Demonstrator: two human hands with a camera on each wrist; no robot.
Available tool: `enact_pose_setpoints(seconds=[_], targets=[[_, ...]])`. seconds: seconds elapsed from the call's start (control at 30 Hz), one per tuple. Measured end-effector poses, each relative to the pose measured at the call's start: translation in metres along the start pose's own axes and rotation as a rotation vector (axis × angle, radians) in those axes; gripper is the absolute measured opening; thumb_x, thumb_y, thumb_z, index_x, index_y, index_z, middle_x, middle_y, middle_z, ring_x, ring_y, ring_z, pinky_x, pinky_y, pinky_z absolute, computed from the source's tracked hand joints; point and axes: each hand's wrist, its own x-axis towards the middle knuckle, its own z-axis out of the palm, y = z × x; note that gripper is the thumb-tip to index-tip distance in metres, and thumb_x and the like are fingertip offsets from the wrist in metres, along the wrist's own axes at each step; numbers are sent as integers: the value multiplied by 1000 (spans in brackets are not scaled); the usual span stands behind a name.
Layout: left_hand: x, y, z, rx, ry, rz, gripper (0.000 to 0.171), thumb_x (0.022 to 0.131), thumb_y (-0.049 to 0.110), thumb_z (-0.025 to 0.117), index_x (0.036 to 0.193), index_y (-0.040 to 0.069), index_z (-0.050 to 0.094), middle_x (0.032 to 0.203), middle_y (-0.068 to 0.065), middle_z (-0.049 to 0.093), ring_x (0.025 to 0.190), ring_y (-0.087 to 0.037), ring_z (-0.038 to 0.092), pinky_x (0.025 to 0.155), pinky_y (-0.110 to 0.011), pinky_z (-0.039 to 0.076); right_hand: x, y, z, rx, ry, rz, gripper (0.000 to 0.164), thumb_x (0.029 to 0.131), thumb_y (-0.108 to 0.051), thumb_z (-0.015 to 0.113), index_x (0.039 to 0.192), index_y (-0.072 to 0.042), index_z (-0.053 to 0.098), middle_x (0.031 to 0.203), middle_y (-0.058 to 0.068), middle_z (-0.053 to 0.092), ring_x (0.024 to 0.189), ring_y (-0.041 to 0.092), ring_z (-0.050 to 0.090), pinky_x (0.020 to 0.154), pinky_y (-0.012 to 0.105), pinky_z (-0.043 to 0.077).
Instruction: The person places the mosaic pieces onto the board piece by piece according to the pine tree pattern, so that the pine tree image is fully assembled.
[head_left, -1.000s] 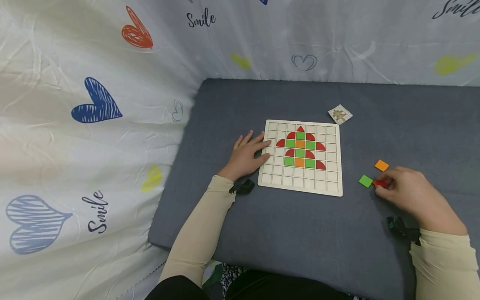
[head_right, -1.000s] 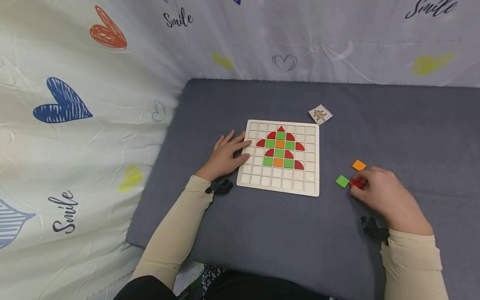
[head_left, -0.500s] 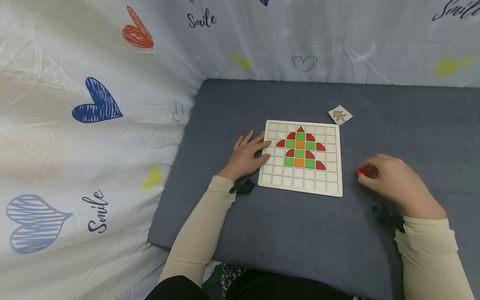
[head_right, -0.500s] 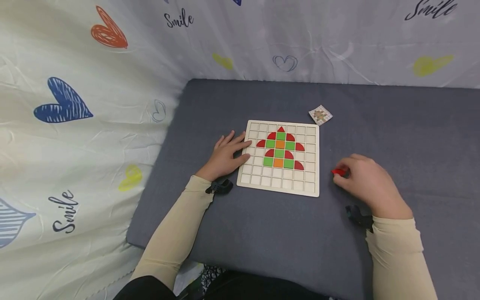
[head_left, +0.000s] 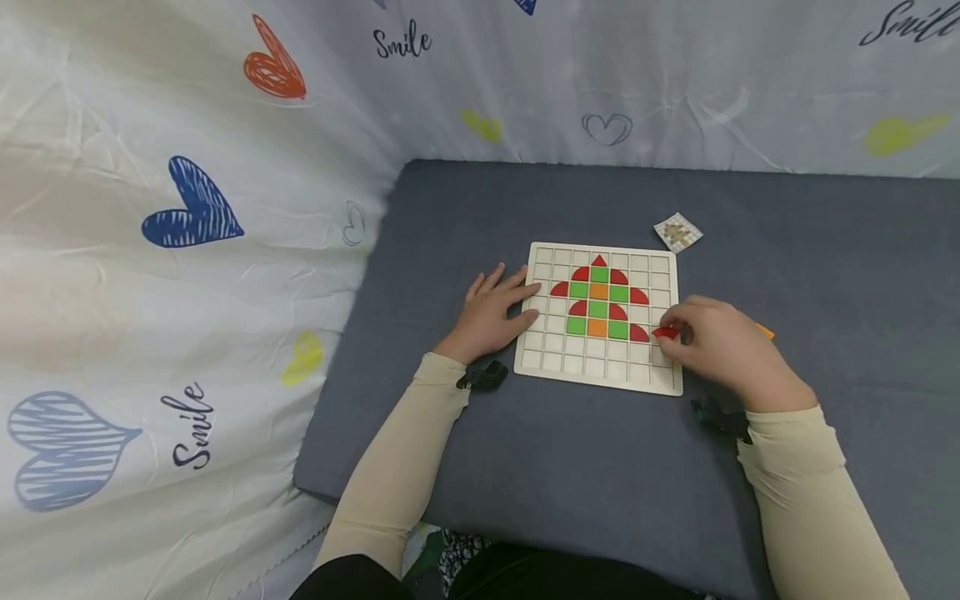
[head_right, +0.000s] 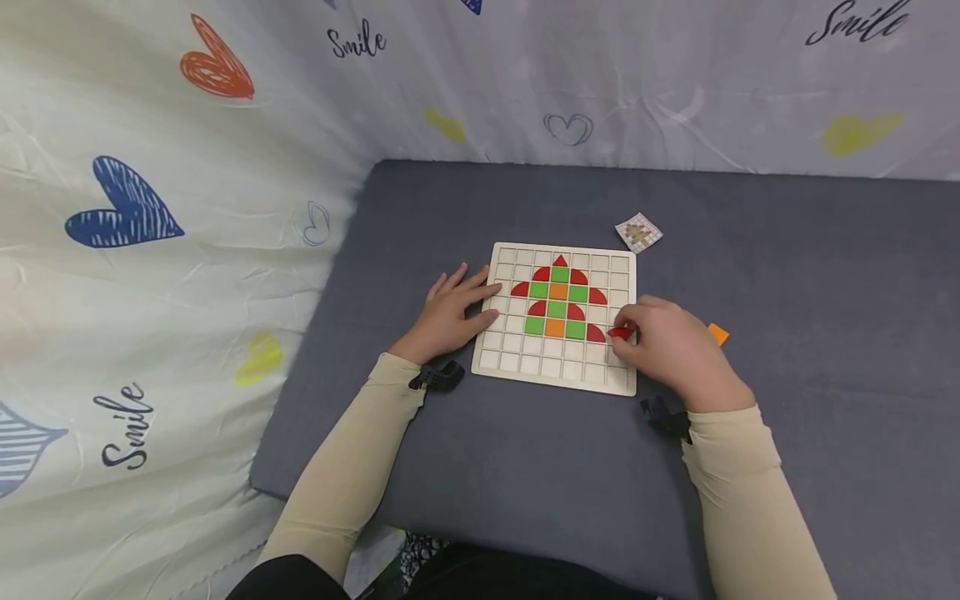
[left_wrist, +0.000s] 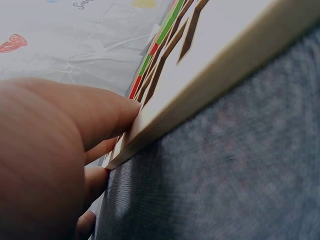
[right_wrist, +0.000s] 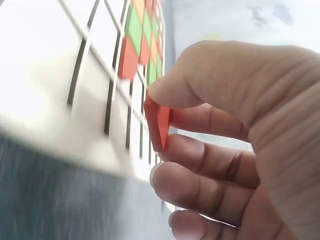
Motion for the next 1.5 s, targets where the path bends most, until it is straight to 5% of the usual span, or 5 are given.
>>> enact_pose_setpoints(seconds=[0.43, 0.73, 1.5], targets=[[-1, 0, 1, 0, 10, 1, 54, 107, 43, 61, 158, 28, 51, 172, 3, 28, 164, -24, 7, 132, -49, -2, 31, -31, 10, 8, -9, -125, 14, 90, -13, 75, 102, -5, 79, 92, 7, 70, 75, 20, 58, 66, 38, 49], [0, 1, 2, 9, -8, 6, 55, 107, 43, 61, 159, 28, 50, 173, 3, 27, 164, -24, 6, 132, -49, -3, 48, -49, 17, 10, -40, -138, 18, 90, -18, 76, 105, -8, 80, 104, 8, 73, 89, 24, 65, 79, 46, 57], [0, -1, -1, 58, -14, 8, 55, 108, 47, 58, 159, 31, 48, 173, 4, 26, 164, -24, 6, 132, -48, -2, 82, -85, 46, 18, -126, -301, 14, 92, -16, 77, 105, -12, 80, 97, 2, 68, 79, 18, 62, 72, 37, 56]])
